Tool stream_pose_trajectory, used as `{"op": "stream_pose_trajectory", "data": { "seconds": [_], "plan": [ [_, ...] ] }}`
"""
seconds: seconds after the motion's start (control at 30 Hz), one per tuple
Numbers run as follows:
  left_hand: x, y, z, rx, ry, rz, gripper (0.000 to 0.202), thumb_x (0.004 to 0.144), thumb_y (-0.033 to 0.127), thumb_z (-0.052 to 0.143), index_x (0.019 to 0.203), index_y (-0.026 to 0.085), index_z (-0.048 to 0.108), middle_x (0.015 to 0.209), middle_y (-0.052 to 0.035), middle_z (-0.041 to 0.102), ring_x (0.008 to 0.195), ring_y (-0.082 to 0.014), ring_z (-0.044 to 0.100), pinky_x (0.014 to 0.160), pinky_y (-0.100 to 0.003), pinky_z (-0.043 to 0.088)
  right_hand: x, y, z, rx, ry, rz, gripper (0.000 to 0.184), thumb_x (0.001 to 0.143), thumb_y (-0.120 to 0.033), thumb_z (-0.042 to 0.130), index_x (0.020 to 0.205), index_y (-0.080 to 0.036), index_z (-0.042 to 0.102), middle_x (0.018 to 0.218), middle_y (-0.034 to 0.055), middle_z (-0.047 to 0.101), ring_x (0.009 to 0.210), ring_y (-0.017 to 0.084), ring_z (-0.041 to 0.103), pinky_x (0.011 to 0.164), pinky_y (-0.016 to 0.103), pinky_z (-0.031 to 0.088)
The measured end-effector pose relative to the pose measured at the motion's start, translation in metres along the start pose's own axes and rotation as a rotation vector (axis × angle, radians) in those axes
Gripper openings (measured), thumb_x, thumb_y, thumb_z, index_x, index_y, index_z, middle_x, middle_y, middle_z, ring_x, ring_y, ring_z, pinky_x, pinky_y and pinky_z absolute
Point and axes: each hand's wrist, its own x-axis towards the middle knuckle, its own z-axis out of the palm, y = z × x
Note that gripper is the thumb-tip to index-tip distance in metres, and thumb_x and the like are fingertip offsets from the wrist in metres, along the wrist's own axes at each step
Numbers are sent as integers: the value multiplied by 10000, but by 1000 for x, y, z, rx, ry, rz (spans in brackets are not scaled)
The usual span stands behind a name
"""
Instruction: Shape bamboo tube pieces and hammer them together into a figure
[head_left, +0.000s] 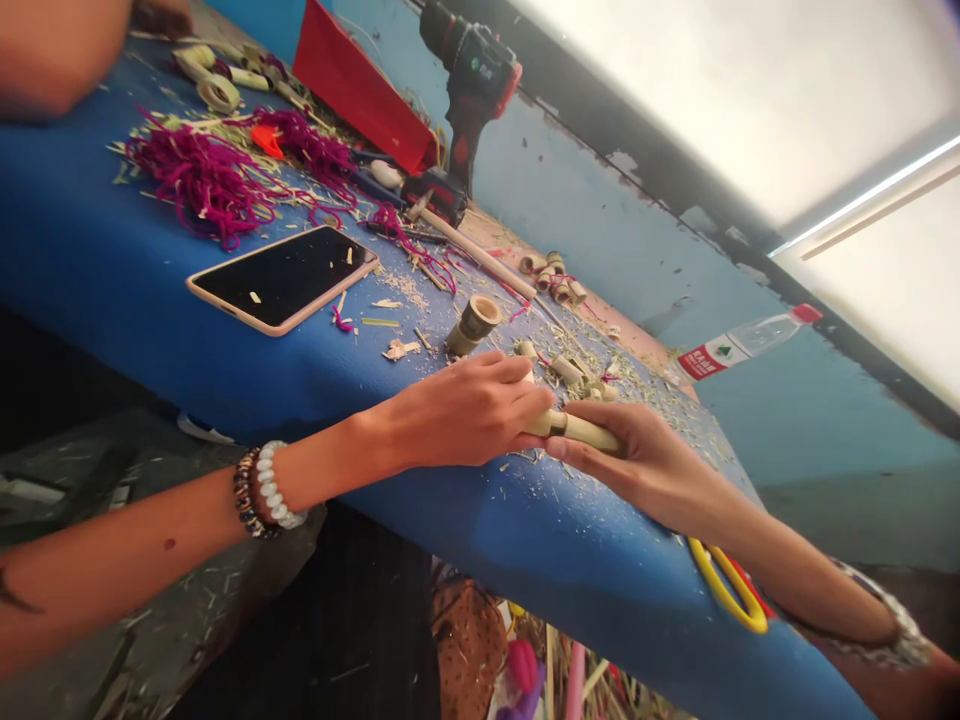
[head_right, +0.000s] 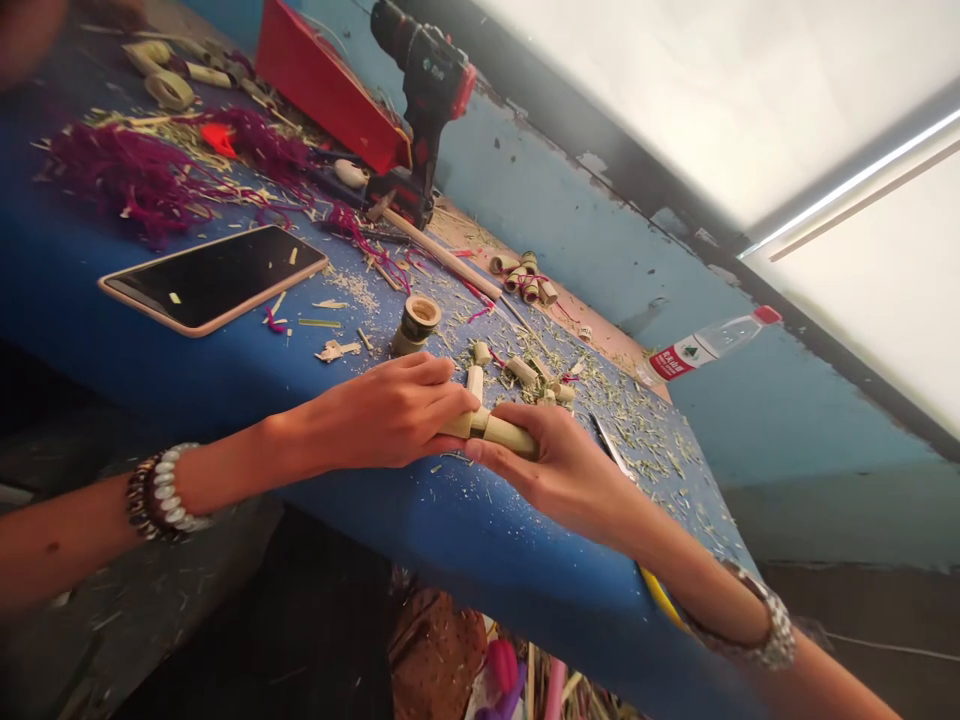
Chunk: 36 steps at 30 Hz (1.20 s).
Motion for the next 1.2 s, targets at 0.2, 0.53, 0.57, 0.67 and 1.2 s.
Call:
{"op": "stream_pose_trajectory", "data": {
  "seconds": [0.2,0.53,0.57,0.67,1.2],
  "plan": [
    [1,-1,-3,-11,-10,-9,351,1019,403,394,998,119,598,850,-62,635,842,-205,540,801,-356,380,-14,0,11,-101,130,-81,293,958,-460,557,835,-197,518,603,-67,348,508,89,323,436,231,237],
    [0,0,-3,45,-22,66,334,1030,377,383,975,134,605,871,-55,644,890,-201,539,813,-367,352,-13,2,9,-226,161,-193,292,989,-418,502,799,-197,517,574,-70,361,496,89,336,469,247,241],
    [0,0,-3,47,-21,76,335,1033,370,377,978,133,608,882,-57,646,896,-202,538,811,-369,351,-12,2,8,-236,159,-200,319,990,-423,492,766,-197,498,570,-69,352,495,88,332,468,247,241],
    [0,-1,-3,52,-20,94,349,1036,362,365,974,123,612,899,-61,642,900,-210,531,794,-374,351,-10,0,6,-243,148,-234,365,989,-431,482,710,-197,459,560,-72,319,481,82,300,456,250,230],
    [-1,2,0,114,-9,79,345,1043,342,334,959,131,594,878,-55,628,865,-202,529,780,-366,346,4,11,3,240,-23,-9,476,886,-613,583,696,-182,522,563,-74,266,458,66,197,387,236,146]
  ]
}}
